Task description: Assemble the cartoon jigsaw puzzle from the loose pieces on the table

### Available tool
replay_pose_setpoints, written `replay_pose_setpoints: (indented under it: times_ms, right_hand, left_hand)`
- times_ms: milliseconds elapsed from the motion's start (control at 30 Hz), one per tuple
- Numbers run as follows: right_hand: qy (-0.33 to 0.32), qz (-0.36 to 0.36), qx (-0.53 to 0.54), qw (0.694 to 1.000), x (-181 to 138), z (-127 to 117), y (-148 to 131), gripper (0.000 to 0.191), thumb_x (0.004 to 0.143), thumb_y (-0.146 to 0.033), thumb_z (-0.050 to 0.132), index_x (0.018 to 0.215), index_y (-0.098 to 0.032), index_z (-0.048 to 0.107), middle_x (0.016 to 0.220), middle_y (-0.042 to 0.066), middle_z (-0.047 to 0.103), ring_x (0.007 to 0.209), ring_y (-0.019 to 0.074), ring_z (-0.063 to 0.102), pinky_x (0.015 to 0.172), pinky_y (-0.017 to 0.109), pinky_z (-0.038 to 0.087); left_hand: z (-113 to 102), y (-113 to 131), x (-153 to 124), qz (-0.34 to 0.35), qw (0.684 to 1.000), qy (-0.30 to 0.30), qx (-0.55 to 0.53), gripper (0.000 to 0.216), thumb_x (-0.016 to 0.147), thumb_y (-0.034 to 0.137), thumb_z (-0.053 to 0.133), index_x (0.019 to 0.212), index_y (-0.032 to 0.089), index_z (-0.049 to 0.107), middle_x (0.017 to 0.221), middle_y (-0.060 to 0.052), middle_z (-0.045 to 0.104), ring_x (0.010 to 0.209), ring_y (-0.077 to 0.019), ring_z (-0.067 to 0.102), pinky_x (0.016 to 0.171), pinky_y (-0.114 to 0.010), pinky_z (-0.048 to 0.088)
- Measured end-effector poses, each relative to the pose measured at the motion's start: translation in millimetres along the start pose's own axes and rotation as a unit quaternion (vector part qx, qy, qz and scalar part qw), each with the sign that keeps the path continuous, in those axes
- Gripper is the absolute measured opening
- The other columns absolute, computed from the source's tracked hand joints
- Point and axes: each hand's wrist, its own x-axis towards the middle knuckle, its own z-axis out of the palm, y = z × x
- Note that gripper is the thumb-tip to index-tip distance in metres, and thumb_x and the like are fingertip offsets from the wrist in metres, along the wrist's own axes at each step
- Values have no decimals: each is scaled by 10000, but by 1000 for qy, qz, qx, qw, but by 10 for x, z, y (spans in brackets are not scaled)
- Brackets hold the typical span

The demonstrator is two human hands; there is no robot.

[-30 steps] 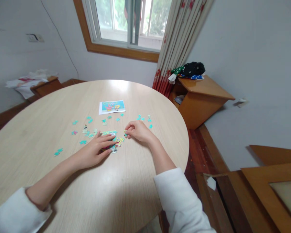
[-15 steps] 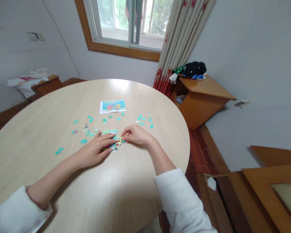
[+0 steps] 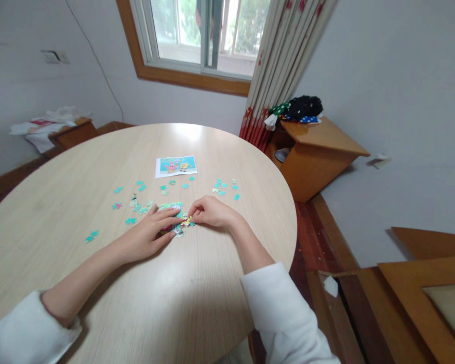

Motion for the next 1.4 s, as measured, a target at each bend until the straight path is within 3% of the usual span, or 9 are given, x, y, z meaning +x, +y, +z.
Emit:
replay_pose_setpoints:
  times_ms: [1400]
  right_hand:
    - [10,0,-83,996,18,41,5,116,680,-39,560,742,-135,582,583,-48,529,550,71,466,531,192,331]
  left_hand:
    - [38,-25,19,-20,1000,1,-1,342,904,247,422,1211,237,573,1360,-101,513,1298,-251,419,1112,-588,130]
